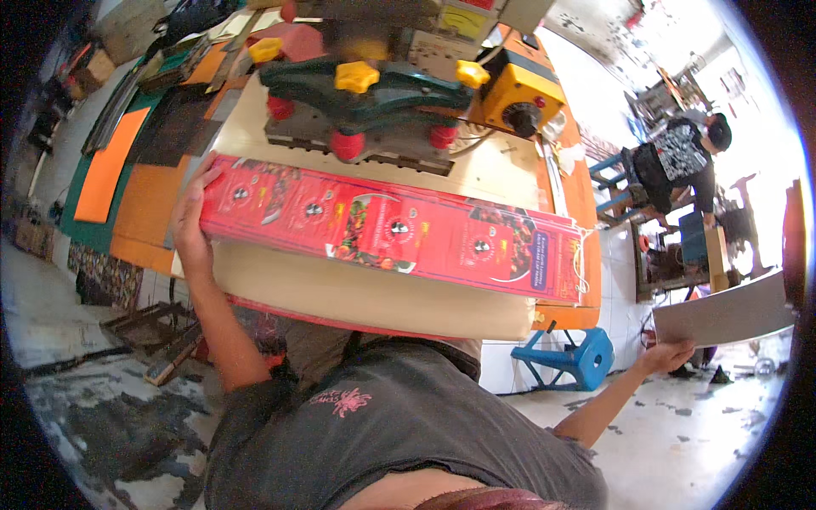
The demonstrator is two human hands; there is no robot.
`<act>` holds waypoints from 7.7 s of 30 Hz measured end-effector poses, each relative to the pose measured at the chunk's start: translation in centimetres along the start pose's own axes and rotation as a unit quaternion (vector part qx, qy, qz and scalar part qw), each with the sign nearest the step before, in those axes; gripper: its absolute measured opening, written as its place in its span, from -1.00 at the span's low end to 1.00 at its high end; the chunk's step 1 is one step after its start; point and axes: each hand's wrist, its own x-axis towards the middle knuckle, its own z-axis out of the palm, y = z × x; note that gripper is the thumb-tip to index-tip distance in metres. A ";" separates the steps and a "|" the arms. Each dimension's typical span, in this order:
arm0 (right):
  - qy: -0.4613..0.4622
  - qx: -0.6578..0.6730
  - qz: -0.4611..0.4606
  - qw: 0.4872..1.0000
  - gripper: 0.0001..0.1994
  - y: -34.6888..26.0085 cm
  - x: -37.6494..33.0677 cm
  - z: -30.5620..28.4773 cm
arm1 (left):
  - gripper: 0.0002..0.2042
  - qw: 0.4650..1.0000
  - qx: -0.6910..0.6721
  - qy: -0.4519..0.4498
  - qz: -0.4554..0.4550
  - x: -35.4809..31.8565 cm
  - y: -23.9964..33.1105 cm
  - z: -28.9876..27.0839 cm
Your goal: The person aligns a stack of printed paper sheets under a press machine, presses down to secure them, and then removes and stacks the processed items.
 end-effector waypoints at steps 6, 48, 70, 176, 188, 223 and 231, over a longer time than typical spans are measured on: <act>0.010 -0.062 -0.043 0.997 -0.55 -4.2 5.8 3.3 | -0.48 1.000 0.007 -0.022 -0.017 0.0 -0.6 -0.5; -0.198 -0.061 -0.105 0.973 -0.50 -1.2 12.0 2.9 | -0.20 0.972 -0.157 0.164 -0.064 -4.7 -9.2 -5.5; -0.028 0.087 -0.015 0.996 -0.51 -19.0 0.5 2.0 | -0.18 0.959 -0.163 0.202 -0.110 -4.1 -9.3 -5.1; -0.053 0.089 -0.002 0.995 -0.53 -21.4 0.2 3.5 | -0.19 0.995 0.019 0.068 0.073 -3.8 -7.4 -3.2; -0.153 0.414 0.258 0.860 -0.60 -18.3 1.1 1.9 | -0.17 0.994 0.032 0.053 0.091 -4.1 -5.9 -2.4; -0.128 0.300 0.323 0.889 -0.60 -17.1 -0.5 1.8 | -0.24 0.988 0.099 0.078 0.087 -4.1 -8.6 -4.7; -0.121 0.231 0.145 0.954 -0.46 -18.8 -1.8 1.6 | -0.26 0.993 0.051 0.070 0.075 -4.1 -8.6 -5.2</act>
